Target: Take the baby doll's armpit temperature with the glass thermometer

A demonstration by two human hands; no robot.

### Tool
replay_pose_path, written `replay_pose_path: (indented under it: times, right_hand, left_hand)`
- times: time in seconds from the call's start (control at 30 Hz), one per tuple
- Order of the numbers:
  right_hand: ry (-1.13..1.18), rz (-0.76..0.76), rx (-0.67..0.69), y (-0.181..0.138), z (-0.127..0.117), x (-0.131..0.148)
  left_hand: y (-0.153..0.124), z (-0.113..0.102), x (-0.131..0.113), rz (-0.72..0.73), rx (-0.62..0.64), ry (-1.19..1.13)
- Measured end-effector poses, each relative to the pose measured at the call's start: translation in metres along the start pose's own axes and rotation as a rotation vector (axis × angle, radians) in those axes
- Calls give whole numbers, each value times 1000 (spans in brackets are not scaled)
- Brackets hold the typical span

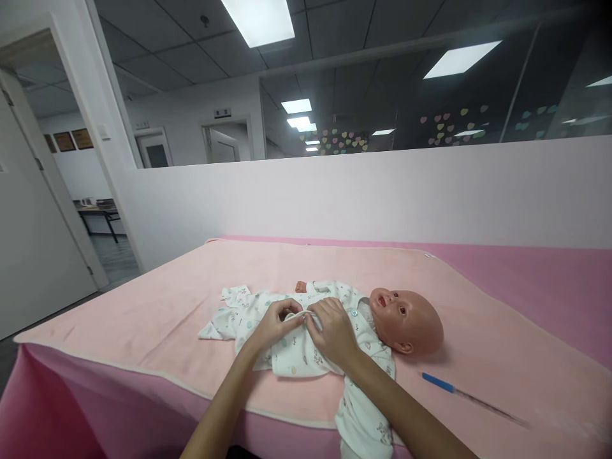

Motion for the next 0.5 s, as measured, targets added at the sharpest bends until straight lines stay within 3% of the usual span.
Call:
replay_pose_path:
  times: [0.5]
  right_hand:
    - [-11,44,-6,0,1,-4]
  left_hand:
    - [0,-3,7,-68,-52,-60]
Point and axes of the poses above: each hand's wrist, its own y-axis towards the middle knuckle, its own z-axis out of the palm, x = y × z, the point moved 6 cm from there along y, towards the middle knuckle, and after that the axes turned 13 degrees about z, right-handed, at the moved point
